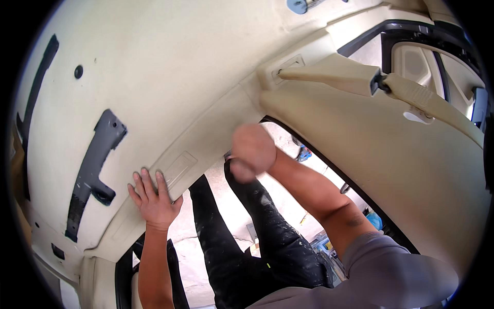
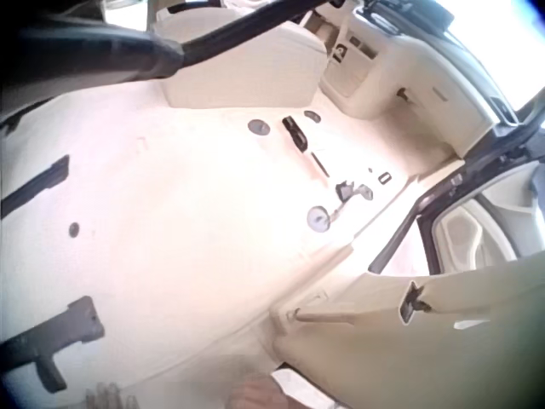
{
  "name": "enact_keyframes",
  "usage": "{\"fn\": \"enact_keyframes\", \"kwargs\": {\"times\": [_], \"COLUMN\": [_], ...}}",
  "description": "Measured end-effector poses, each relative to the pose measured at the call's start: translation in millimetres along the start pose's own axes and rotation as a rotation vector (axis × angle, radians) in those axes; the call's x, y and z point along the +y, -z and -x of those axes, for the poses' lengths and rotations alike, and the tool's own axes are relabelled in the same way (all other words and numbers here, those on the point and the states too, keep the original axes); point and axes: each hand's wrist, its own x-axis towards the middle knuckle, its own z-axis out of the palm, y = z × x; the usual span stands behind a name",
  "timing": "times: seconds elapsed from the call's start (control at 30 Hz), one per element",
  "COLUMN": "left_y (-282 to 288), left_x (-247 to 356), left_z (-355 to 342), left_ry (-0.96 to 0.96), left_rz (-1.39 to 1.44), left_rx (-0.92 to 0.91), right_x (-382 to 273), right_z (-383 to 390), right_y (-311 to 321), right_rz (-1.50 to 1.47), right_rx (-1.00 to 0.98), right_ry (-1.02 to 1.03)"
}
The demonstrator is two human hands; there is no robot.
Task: The person installs a black rubber seal along the edge of a beige car ceiling panel, then attaches a long beige plastic trim piece. They then place several smaller beige plastic components into designated slots on the panel. Finally, the person uses a smartphone to view a list.
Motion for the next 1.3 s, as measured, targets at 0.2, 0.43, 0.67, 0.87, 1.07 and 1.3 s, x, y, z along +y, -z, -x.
{"fn": "enact_keyframes", "kwargs": {"times": [0.2,0.43,0.67,0.87,1.07,1.3], "left_y": [4.6,7.0,-10.9,-6.5,-9.3,-9.0], "left_x": [-4.9,-27.9,-172.9,-247.0,-247.6,-250.7], "left_z": [-3.7,13.6,191.0,223.0,227.4,229.5], "left_ry": [0.002,0.251,1.078,0.994,1.041,1.046], "left_rz": [0.095,0.377,0.143,0.092,0.138,0.235], "left_rx": [-0.06,0.188,0.441,0.374,0.388,0.387], "right_x": [14.0,-73.8,-66.9,-196.6,-185.4,-214.0], "right_z": [6.2,-70.5,-61.5,-101.6,-76.8,-62.4], "right_y": [-36.0,-154.7,-186.0,-292.3,-332.2,-407.3], "right_rz": [0.103,-0.35,-0.089,-0.648,-0.424,-0.725], "right_rx": [0.159,-0.245,-0.432,-0.784,-0.836,-1.023], "right_ry": [-0.547,0.041,-0.202,0.458,0.304,0.535]}}
